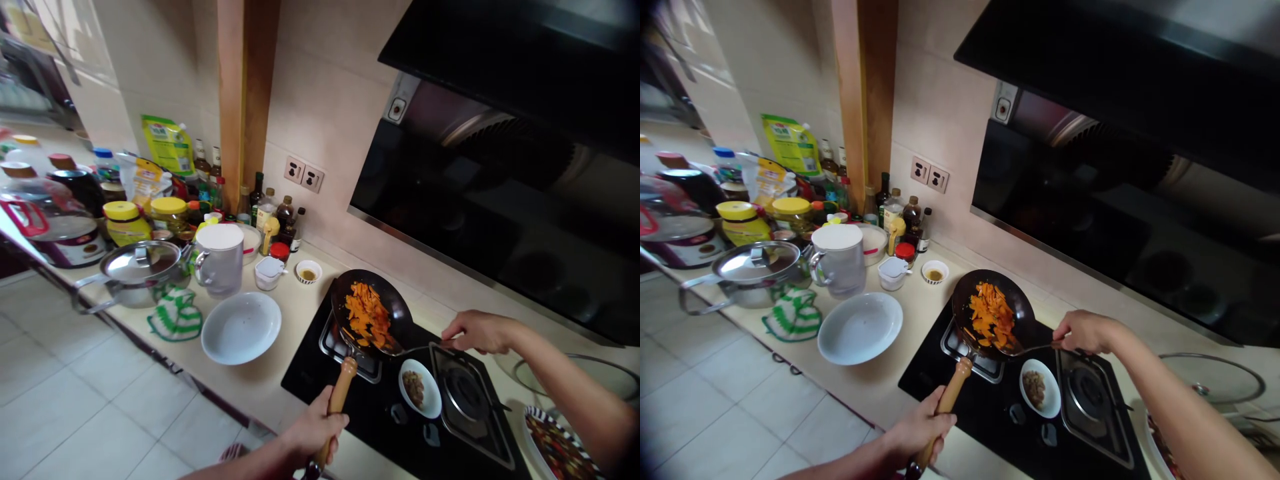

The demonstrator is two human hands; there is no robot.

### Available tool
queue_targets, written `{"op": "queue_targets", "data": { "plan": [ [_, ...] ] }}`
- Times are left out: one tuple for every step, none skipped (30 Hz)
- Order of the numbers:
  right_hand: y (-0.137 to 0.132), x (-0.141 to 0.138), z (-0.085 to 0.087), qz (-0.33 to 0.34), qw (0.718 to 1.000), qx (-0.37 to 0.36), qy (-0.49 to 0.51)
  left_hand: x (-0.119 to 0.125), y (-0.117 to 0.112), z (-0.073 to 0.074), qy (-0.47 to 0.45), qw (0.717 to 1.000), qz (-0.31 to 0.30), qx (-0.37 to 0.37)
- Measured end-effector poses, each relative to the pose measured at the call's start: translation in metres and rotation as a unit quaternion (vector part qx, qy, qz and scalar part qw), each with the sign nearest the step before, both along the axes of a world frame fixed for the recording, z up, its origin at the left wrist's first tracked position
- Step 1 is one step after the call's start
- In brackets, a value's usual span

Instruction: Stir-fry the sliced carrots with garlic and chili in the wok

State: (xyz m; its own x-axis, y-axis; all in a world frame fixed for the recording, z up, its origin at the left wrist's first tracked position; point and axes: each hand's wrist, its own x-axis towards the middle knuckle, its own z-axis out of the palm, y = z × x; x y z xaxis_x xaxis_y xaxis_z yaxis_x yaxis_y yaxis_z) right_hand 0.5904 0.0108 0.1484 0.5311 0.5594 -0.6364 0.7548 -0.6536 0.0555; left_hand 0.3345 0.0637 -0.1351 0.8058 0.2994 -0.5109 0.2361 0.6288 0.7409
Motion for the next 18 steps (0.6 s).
{"op": "queue_targets", "data": {
  "plan": [
    [0.006, -0.003, -0.001, 0.01, 0.999, -0.02, -0.038, 0.0, 0.0, 0.0, 0.0, 1.0, 0.001, 0.001],
    [0.012, -0.005, -0.005, 0.027, 0.996, -0.034, -0.073, 0.0, 0.0, -0.001, 0.0, 1.0, 0.002, 0.003],
    [0.016, -0.007, -0.012, 0.053, 0.992, -0.039, -0.103, 0.001, -0.001, -0.001, -0.001, 1.0, 0.001, 0.005],
    [0.019, -0.009, -0.021, 0.083, 0.988, -0.033, -0.129, 0.001, -0.001, -0.002, -0.001, 1.0, 0.0, 0.007],
    [0.018, -0.01, -0.031, 0.107, 0.982, -0.018, -0.152, 0.001, -0.001, -0.002, -0.001, 1.0, -0.001, 0.008],
    [0.016, -0.012, -0.04, 0.127, 0.976, 0.002, -0.175, 0.002, -0.001, -0.002, 0.0, 1.0, -0.002, 0.008],
    [0.011, -0.013, -0.049, 0.142, 0.969, 0.025, -0.2, 0.002, -0.002, -0.002, 0.0, 1.0, -0.002, 0.007],
    [0.004, -0.013, -0.055, 0.156, 0.96, 0.044, -0.228, 0.002, -0.002, -0.002, 0.001, 1.0, -0.002, 0.005],
    [-0.003, -0.012, -0.058, 0.172, 0.949, 0.057, -0.257, 0.001, -0.002, -0.001, 0.002, 1.0, -0.002, 0.003],
    [-0.011, -0.011, -0.059, 0.188, 0.938, 0.065, -0.283, 0.001, -0.002, 0.0, 0.002, 1.0, -0.002, 0.001],
    [-0.018, -0.007, -0.056, 0.2, 0.929, 0.07, -0.303, 0.001, -0.002, 0.001, 0.004, 1.0, -0.002, 0.0],
    [-0.023, -0.003, -0.05, 0.204, 0.925, 0.068, -0.314, 0.0, -0.002, 0.002, 0.006, 1.0, -0.003, -0.001],
    [-0.026, 0.003, -0.044, 0.199, 0.925, 0.063, -0.317, 0.0, -0.002, 0.002, 0.006, 1.0, -0.003, -0.002],
    [-0.027, 0.009, -0.037, 0.187, 0.928, 0.056, -0.317, 0.0, -0.002, 0.002, 0.005, 1.0, -0.003, -0.001],
    [-0.025, 0.015, -0.032, 0.173, 0.932, 0.049, -0.316, 0.0, -0.002, 0.002, 0.005, 1.0, -0.003, -0.001],
    [-0.021, 0.02, -0.029, 0.159, 0.935, 0.045, -0.313, 0.0, -0.002, 0.001, 0.005, 1.0, -0.003, 0.002],
    [-0.016, 0.024, -0.029, 0.148, 0.938, 0.045, -0.309, 0.001, -0.002, 0.001, 0.006, 1.0, -0.002, 0.005],
    [-0.01, 0.026, -0.032, 0.142, 0.941, 0.049, -0.304, 0.001, -0.002, 0.0, 0.007, 1.0, -0.002, 0.009]
  ]
}}
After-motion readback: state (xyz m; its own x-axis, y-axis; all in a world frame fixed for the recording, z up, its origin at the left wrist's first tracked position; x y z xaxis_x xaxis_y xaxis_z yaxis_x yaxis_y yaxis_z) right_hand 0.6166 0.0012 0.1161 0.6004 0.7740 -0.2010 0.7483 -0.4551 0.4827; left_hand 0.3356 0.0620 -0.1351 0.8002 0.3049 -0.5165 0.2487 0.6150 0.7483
